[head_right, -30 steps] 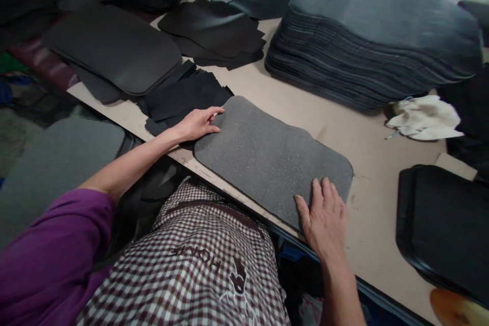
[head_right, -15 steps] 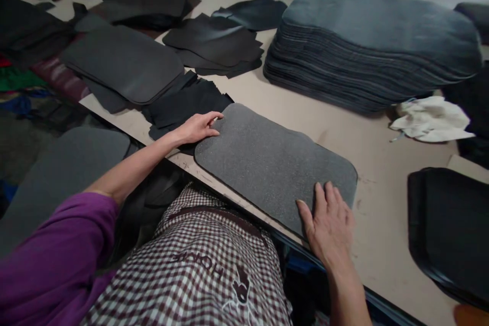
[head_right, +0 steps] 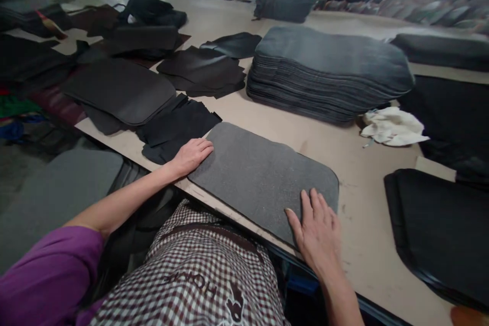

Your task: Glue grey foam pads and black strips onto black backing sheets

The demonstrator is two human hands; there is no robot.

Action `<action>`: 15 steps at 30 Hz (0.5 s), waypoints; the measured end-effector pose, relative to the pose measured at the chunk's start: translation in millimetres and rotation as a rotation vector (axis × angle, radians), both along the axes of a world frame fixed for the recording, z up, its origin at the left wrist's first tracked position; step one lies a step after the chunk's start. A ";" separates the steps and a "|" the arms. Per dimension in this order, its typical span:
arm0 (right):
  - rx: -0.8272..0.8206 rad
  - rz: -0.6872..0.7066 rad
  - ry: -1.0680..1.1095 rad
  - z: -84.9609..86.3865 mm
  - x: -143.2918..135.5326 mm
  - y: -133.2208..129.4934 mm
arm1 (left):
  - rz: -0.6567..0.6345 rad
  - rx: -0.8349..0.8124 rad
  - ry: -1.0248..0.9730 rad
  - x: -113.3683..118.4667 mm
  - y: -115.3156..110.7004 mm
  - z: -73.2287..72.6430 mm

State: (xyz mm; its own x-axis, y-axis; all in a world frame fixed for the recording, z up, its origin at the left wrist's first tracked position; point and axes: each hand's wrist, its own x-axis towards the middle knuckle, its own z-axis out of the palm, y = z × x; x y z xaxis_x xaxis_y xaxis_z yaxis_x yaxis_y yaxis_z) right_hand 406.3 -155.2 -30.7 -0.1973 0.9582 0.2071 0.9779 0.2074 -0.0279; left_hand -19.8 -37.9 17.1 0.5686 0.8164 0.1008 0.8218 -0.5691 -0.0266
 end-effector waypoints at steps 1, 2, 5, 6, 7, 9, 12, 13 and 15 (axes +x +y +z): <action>0.005 0.004 0.001 -0.8 0.5 0.1 | 0.015 -0.016 0.011 2.5 -2.5 4.7; 0.010 0.008 0.004 -1.6 1.0 0.3 | 0.042 -0.023 0.023 6.8 -6.7 10.1; 0.023 0.016 0.011 -3.8 1.4 1.1 | 0.165 0.026 0.038 33.2 -28.4 23.0; 0.026 0.016 0.012 -4.4 1.3 1.4 | 0.178 0.047 0.027 46.2 -37.1 24.4; 0.030 0.016 0.012 -4.9 1.3 1.7 | 0.158 0.056 0.008 60.5 -45.2 24.0; 0.032 0.014 0.012 -5.1 1.1 1.7 | 0.035 0.035 -0.044 89.6 -57.5 18.0; 0.025 0.006 0.012 -3.5 0.2 0.8 | -0.125 -0.017 -0.101 119.8 -62.2 2.8; 0.022 0.003 0.014 -2.5 -0.4 0.5 | -0.146 -0.032 -0.107 123.0 -60.9 -1.8; 0.017 -0.002 0.022 -0.4 -1.7 -0.2 | -0.142 -0.055 -0.105 117.3 -57.3 -8.3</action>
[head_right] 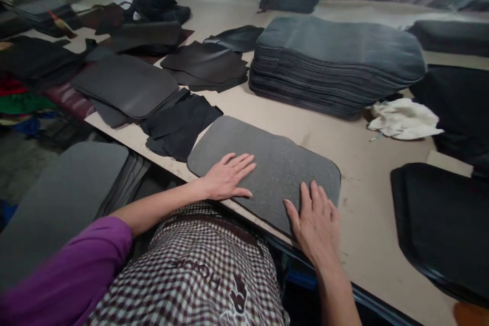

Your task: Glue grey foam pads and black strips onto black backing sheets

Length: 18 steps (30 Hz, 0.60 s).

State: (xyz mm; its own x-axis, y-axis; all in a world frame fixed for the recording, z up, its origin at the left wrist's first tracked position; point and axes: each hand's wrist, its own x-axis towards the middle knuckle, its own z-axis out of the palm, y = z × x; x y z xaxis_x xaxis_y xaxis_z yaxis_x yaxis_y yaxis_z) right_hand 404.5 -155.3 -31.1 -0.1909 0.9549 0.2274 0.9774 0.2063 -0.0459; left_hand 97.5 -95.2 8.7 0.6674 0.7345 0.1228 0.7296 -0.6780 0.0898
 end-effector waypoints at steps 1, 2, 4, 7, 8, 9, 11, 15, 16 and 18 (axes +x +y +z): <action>0.000 0.000 0.005 1.0 -0.7 -0.3 | 0.021 -0.008 0.006 -8.2 1.3 -1.6; 0.004 0.001 0.009 1.8 -1.2 -0.6 | 0.053 -0.011 0.014 -19.0 2.0 -2.3; 0.011 0.004 0.017 2.9 -1.9 -1.0 | 0.144 -0.011 0.040 -45.6 1.6 -2.2; 0.018 0.011 0.031 3.0 -2.3 -0.8 | 0.313 -0.007 0.095 -85.6 0.6 -1.9; 0.021 0.010 0.036 2.8 -2.5 -0.6 | 0.376 -0.002 0.109 -95.4 1.1 -1.6; 0.026 0.008 0.041 2.8 -2.7 -0.3 | 0.440 0.008 0.117 -102.2 1.9 -0.7; 0.033 0.006 0.048 2.8 -3.3 0.0 | 0.533 0.045 0.111 -103.1 4.4 4.2; 0.034 0.006 0.053 2.8 -3.5 0.3 | 0.397 0.066 0.026 -49.7 10.6 21.8; 0.035 0.005 0.052 2.5 -3.2 0.4 | 0.295 0.043 -0.002 -27.7 12.5 24.6; 0.032 0.010 0.046 1.7 -2.1 0.6 | 0.059 0.003 -0.048 18.5 17.8 24.5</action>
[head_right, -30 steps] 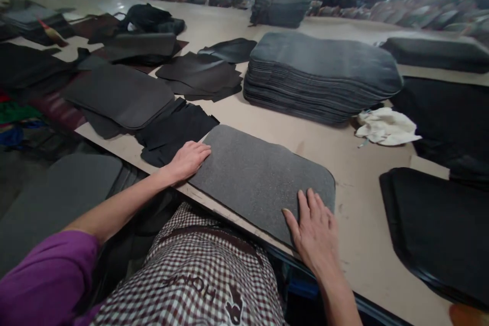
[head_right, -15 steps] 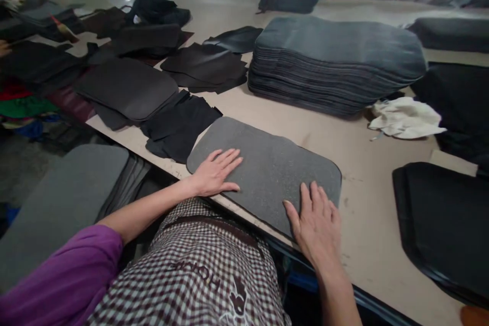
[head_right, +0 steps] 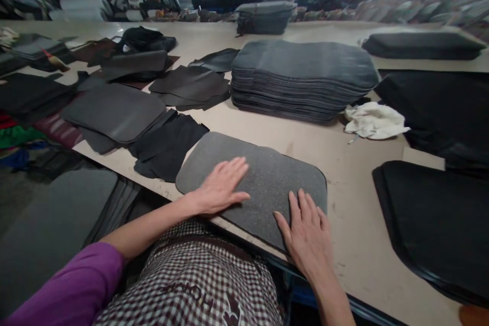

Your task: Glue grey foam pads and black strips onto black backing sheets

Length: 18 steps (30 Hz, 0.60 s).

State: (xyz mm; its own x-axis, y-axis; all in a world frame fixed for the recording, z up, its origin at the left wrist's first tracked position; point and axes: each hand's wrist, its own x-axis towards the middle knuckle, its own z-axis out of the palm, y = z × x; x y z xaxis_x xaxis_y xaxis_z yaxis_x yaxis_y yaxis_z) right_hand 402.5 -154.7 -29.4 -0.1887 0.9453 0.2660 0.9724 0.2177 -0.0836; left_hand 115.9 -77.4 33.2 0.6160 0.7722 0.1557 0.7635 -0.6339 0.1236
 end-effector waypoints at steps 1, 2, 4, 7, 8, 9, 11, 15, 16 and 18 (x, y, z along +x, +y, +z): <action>0.000 0.004 -0.004 -0.5 0.6 0.0 | -0.107 -0.005 -0.014 21.2 3.7 -3.1; -0.001 0.007 -0.008 -0.9 1.1 0.0 | -0.186 -0.006 -0.020 39.4 8.4 -7.8; 0.002 0.009 -0.013 -1.5 1.8 -0.3 | -0.241 -0.005 -0.008 62.6 20.7 -19.8; 0.006 0.006 -0.014 -1.9 1.8 -0.6 | -0.194 0.005 0.024 59.4 44.2 -33.6; 0.007 0.002 -0.012 -2.0 1.6 -0.6 | -0.169 0.005 0.032 49.4 52.5 -35.4; 0.007 -0.003 -0.011 -2.1 1.5 -0.6 | -0.142 0.001 0.042 36.3 60.5 -35.8; 0.006 -0.007 -0.006 -2.2 1.4 -0.4 | -0.073 -0.019 0.067 4.3 75.6 -33.3; 0.007 -0.003 0.007 -1.8 0.9 0.0 | 0.107 -0.061 0.117 -56.6 98.2 -23.5; 0.008 -0.006 0.011 -1.4 0.6 0.0 | 0.163 -0.069 0.126 -66.4 100.9 -21.3; 0.006 -0.019 0.013 -0.1 -0.5 -0.2 | 0.288 -0.051 0.133 -75.7 100.4 -17.7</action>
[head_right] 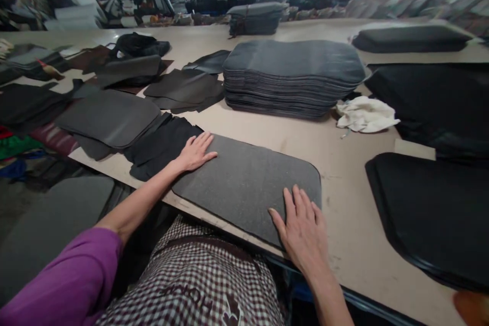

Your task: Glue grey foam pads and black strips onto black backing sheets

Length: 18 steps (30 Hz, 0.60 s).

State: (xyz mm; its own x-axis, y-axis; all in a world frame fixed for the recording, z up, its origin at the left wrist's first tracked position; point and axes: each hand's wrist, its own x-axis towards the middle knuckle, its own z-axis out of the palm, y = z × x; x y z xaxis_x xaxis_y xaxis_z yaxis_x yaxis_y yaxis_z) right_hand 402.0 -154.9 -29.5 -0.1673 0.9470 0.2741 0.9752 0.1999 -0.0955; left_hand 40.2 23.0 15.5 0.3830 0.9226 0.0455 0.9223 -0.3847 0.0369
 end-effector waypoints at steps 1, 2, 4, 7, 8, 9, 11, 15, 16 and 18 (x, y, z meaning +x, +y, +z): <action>-0.003 -0.003 -0.002 0.9 -0.6 -0.2 | 0.052 0.035 0.001 0.4 -3.6 1.2; -0.009 -0.007 -0.005 1.8 -1.1 -0.3 | 0.075 0.076 -0.002 3.4 -9.3 1.8; -0.025 -0.017 -0.012 4.0 -2.0 -0.5 | 0.016 0.127 -0.011 13.5 -25.2 1.4; -0.042 -0.031 -0.018 7.4 -3.2 -0.9 | -0.171 0.063 -0.008 25.6 -47.0 -3.1; -0.043 -0.035 -0.019 8.4 -3.6 -1.1 | -0.202 0.028 -0.004 27.4 -50.8 -4.8; -0.042 -0.037 -0.019 9.2 -4.0 -1.3 | -0.213 0.001 -0.002 28.3 -52.4 -5.9; -0.036 -0.036 -0.020 9.8 -4.6 -1.6 | -0.214 -0.023 -0.009 30.6 -51.0 -5.6; -0.009 -0.029 -0.022 6.3 -3.8 -0.3 | -0.391 -0.020 -0.103 49.6 -46.7 5.0; -0.001 -0.028 -0.023 4.7 -3.1 0.3 | -0.496 -0.050 -0.130 57.6 -47.1 7.7; 0.010 -0.025 -0.022 2.2 -1.9 1.0 | -0.707 -0.146 -0.164 74.0 -48.0 10.0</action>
